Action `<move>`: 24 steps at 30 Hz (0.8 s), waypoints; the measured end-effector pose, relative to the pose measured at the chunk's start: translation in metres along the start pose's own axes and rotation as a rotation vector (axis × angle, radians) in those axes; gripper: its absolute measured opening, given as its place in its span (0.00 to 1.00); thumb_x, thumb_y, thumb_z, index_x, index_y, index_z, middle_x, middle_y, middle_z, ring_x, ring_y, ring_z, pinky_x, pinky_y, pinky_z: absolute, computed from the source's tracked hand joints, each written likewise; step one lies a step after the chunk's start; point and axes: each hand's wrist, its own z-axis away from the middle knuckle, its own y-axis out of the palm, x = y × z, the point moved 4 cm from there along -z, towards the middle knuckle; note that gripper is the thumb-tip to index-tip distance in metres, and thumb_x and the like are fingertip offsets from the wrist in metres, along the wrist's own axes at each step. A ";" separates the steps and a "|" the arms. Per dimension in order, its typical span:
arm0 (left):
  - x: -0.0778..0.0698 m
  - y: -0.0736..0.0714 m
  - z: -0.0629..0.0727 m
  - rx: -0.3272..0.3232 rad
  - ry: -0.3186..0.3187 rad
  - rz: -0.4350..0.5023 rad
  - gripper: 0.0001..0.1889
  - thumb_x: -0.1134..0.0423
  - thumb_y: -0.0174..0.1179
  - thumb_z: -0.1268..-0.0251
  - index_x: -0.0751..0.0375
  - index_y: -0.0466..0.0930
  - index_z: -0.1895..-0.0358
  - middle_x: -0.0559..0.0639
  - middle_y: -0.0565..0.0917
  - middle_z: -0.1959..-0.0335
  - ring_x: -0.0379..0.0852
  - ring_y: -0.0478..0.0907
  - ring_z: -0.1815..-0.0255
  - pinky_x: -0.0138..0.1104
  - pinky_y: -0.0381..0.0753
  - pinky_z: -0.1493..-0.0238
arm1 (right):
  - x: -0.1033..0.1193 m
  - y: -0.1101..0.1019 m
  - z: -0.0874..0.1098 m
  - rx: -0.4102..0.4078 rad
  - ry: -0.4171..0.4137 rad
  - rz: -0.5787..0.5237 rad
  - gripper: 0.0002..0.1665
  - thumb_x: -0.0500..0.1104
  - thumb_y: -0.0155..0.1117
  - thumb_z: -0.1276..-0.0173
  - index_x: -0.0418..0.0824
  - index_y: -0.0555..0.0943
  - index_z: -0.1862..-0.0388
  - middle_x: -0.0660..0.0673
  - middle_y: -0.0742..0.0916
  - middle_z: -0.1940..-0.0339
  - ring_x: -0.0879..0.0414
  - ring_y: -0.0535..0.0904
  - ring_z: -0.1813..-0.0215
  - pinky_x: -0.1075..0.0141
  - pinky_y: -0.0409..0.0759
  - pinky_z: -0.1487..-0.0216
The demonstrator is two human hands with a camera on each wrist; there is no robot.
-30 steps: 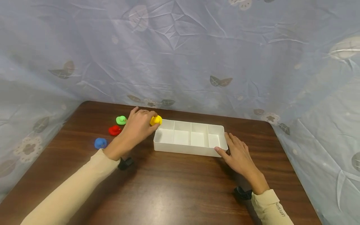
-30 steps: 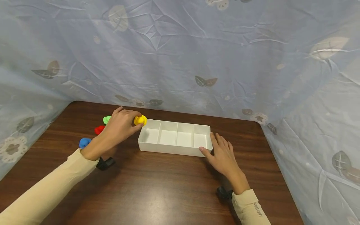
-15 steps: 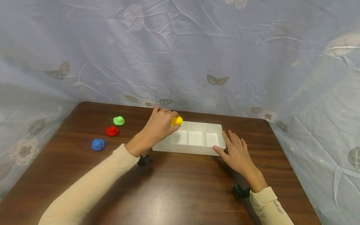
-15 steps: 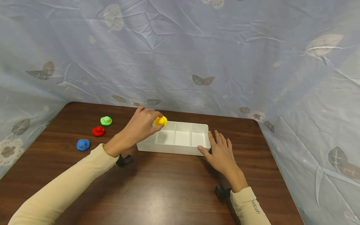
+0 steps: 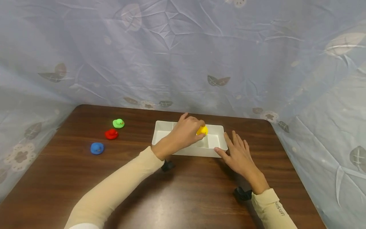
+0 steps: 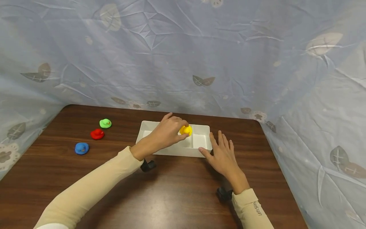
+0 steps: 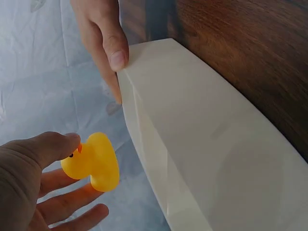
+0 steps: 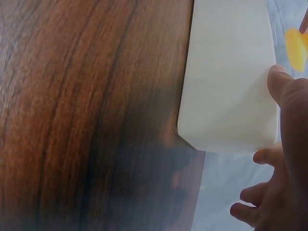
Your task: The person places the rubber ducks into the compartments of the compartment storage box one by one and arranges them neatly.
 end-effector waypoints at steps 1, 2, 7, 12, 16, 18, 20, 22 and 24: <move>-0.002 0.002 -0.002 0.009 0.008 0.003 0.17 0.52 0.67 0.25 0.56 0.86 0.41 0.51 0.92 0.44 0.54 0.84 0.34 0.64 0.62 0.17 | 0.000 0.000 0.000 0.002 0.002 0.000 0.55 0.74 0.50 0.20 0.40 0.53 0.11 0.26 0.50 0.11 0.25 0.47 0.12 0.24 0.43 0.17; -0.004 0.004 -0.004 0.015 0.016 0.003 0.17 0.52 0.67 0.25 0.56 0.86 0.41 0.51 0.92 0.45 0.54 0.84 0.34 0.64 0.62 0.17 | 0.000 0.000 0.000 0.004 0.004 0.001 0.55 0.74 0.50 0.20 0.40 0.53 0.11 0.26 0.50 0.11 0.25 0.47 0.12 0.24 0.43 0.17; -0.008 0.015 -0.011 0.043 0.039 -0.003 0.18 0.51 0.69 0.26 0.55 0.87 0.41 0.49 0.92 0.46 0.49 0.86 0.38 0.63 0.62 0.16 | 0.000 -0.001 0.000 0.010 0.003 0.001 0.55 0.73 0.50 0.20 0.39 0.54 0.11 0.26 0.50 0.11 0.25 0.48 0.12 0.23 0.44 0.18; -0.011 0.026 -0.016 0.061 0.054 -0.015 0.17 0.50 0.68 0.25 0.54 0.87 0.42 0.47 0.93 0.49 0.46 0.87 0.43 0.62 0.63 0.17 | 0.001 0.000 -0.001 -0.003 -0.004 0.005 0.54 0.73 0.50 0.20 0.39 0.54 0.12 0.25 0.53 0.12 0.25 0.50 0.13 0.23 0.46 0.18; -0.016 0.034 -0.021 0.074 0.068 -0.003 0.15 0.50 0.68 0.25 0.53 0.87 0.44 0.45 0.92 0.53 0.44 0.87 0.47 0.63 0.64 0.17 | 0.001 0.001 -0.002 -0.007 -0.006 0.006 0.54 0.73 0.50 0.20 0.40 0.54 0.11 0.24 0.55 0.12 0.24 0.52 0.13 0.23 0.47 0.19; -0.018 0.037 -0.023 0.084 0.074 -0.003 0.15 0.50 0.68 0.25 0.53 0.87 0.45 0.44 0.92 0.54 0.44 0.87 0.46 0.63 0.63 0.17 | 0.000 0.002 -0.002 -0.008 -0.007 0.007 0.54 0.73 0.50 0.20 0.40 0.54 0.11 0.24 0.55 0.12 0.24 0.53 0.13 0.23 0.47 0.19; -0.021 0.041 -0.027 0.097 0.080 -0.004 0.15 0.50 0.67 0.25 0.52 0.87 0.44 0.43 0.92 0.54 0.44 0.87 0.46 0.63 0.63 0.17 | 0.000 0.003 -0.002 -0.006 -0.007 0.003 0.54 0.73 0.49 0.20 0.41 0.54 0.11 0.24 0.55 0.12 0.24 0.52 0.13 0.23 0.47 0.19; -0.025 0.044 -0.030 0.114 0.085 -0.010 0.15 0.50 0.67 0.25 0.52 0.86 0.44 0.42 0.92 0.54 0.44 0.86 0.45 0.62 0.63 0.16 | 0.000 0.003 -0.001 -0.002 -0.006 -0.001 0.54 0.73 0.49 0.19 0.41 0.53 0.11 0.24 0.55 0.12 0.24 0.52 0.13 0.23 0.47 0.19; -0.027 0.047 -0.033 0.130 0.086 -0.016 0.15 0.50 0.67 0.24 0.51 0.86 0.43 0.42 0.92 0.54 0.44 0.86 0.44 0.61 0.63 0.16 | 0.000 0.003 -0.001 0.002 -0.004 -0.007 0.54 0.73 0.49 0.19 0.41 0.53 0.11 0.25 0.55 0.12 0.24 0.52 0.13 0.22 0.46 0.19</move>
